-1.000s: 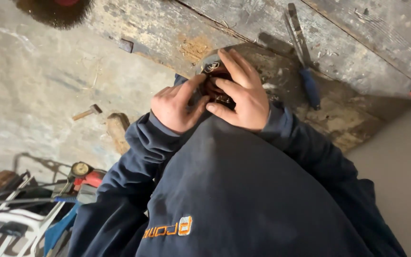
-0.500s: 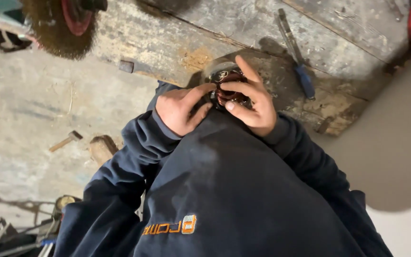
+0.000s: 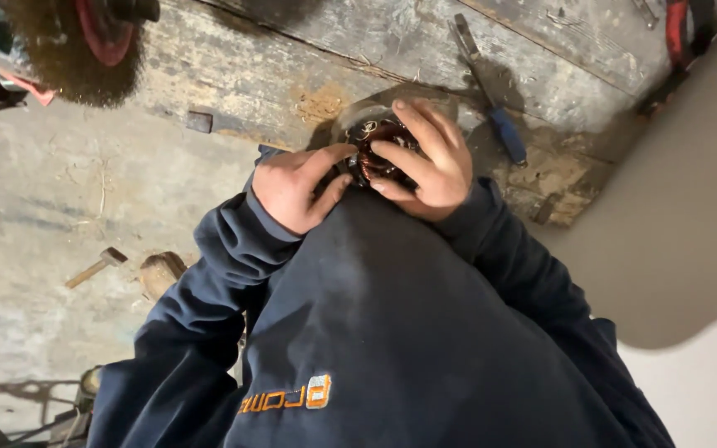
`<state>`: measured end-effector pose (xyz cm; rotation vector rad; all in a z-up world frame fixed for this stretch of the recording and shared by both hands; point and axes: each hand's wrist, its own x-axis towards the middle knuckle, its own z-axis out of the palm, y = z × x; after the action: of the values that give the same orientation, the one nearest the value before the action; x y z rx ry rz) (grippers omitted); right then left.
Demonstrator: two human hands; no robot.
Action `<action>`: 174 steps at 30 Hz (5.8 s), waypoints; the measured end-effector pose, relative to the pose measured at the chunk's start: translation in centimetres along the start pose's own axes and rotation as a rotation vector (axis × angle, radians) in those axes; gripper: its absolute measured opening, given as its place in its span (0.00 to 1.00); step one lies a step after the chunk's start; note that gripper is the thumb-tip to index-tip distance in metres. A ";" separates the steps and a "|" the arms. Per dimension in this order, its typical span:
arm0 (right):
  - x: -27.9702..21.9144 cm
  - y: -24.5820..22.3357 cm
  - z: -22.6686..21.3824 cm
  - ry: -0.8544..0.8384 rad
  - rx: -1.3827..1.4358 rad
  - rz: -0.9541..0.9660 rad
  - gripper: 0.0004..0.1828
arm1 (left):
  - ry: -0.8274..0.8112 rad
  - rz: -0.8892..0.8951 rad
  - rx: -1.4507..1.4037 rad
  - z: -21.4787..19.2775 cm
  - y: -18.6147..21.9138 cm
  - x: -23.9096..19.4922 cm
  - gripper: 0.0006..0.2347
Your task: Using a flathead screwdriver and pliers to disassemble components from an electric motor stator on a wooden workbench.
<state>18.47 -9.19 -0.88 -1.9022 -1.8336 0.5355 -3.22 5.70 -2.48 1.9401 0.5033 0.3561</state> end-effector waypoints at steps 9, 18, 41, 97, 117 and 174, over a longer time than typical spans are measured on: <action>0.8 1.0 -1.4 -0.064 -0.055 -0.026 0.20 | 0.070 -0.066 0.159 2.1 2.2 -1.3 0.19; 0.5 2.3 -1.3 -0.074 0.169 -0.097 0.16 | -0.058 -0.362 0.115 4.6 4.9 -2.1 0.34; 3.8 6.2 -1.0 -0.125 0.011 -0.548 0.25 | 0.266 -0.509 0.246 6.8 7.4 -2.8 0.21; 2.4 1.6 0.8 -0.021 -0.107 -0.222 0.20 | -0.070 -0.086 -0.059 1.6 0.7 -1.9 0.18; 1.6 -5.7 3.8 0.239 0.227 0.564 0.07 | -0.476 0.149 -0.305 -4.3 -6.0 -0.6 0.16; 1.7 2.9 0.3 -0.005 -0.333 -0.394 0.26 | -0.333 0.032 -0.049 -2.8 -0.9 -0.9 0.15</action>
<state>20.75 -7.58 -2.67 -1.6563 -2.3384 0.1067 -5.45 7.82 -2.18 1.9125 0.2436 0.0605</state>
